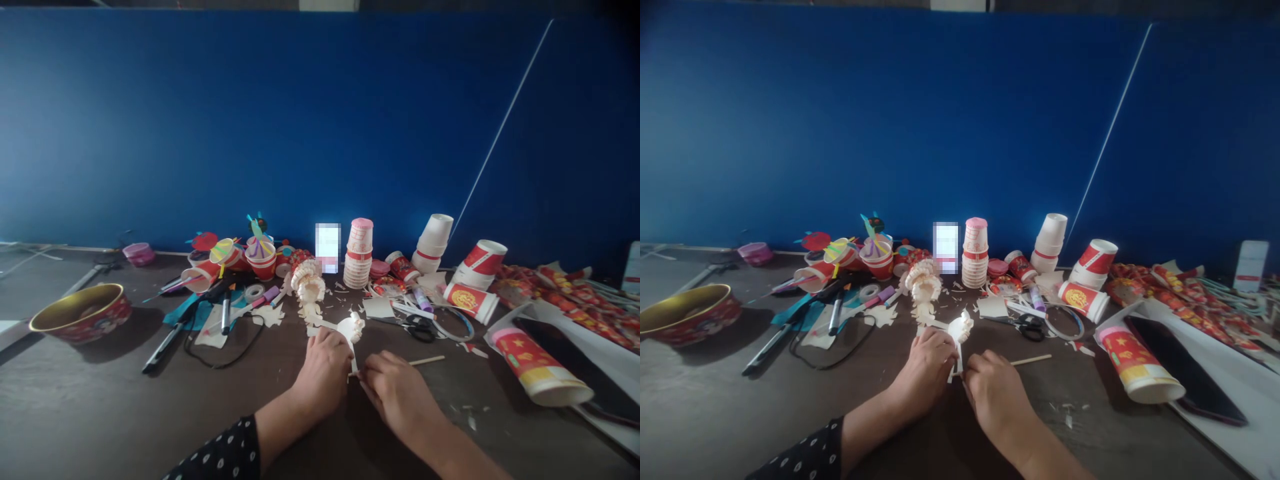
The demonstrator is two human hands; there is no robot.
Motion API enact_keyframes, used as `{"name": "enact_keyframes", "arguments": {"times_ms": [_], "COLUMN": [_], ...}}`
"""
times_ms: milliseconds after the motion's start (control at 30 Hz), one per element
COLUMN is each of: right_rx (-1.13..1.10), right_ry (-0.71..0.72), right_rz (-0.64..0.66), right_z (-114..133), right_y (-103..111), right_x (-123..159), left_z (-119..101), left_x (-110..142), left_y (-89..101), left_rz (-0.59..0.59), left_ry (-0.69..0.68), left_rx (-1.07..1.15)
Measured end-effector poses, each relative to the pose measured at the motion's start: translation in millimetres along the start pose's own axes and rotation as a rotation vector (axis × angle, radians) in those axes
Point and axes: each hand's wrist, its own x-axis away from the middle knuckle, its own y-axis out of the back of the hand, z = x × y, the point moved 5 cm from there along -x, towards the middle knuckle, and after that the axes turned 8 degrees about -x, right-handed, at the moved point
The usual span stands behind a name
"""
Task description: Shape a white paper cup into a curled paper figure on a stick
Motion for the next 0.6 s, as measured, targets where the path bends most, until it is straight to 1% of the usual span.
{"name": "enact_keyframes", "arguments": {"times_ms": [100, 167, 233, 367, 500, 600], "right_rx": [0.002, 0.002, 0.005, 0.005, -0.036, -0.090], "right_ry": [-0.014, -0.016, -0.013, -0.026, -0.044, -0.050], "right_rz": [-0.032, -0.025, -0.003, 0.017, 0.026, 0.009], "right_z": [0, 0, 1, 1, 1, 0], "right_y": [2, 2, 3, 4, 5, 8], "right_x": [0, -1, -1, -1, -1, 1], "left_z": [2, -1, -4, -6, -10, -10], "left_x": [0, 1, 0, 0, 1, 1], "left_y": [5.0, 5.2, 3.4, 0.1, -2.7, -4.2], "left_rz": [-0.070, -0.064, -0.034, 0.000, -0.004, -0.003], "left_ry": [-0.061, -0.129, -0.161, -0.129, -0.143, -0.132], "left_rx": [0.052, 0.046, 0.010, -0.070, -0.163, -0.172]}}
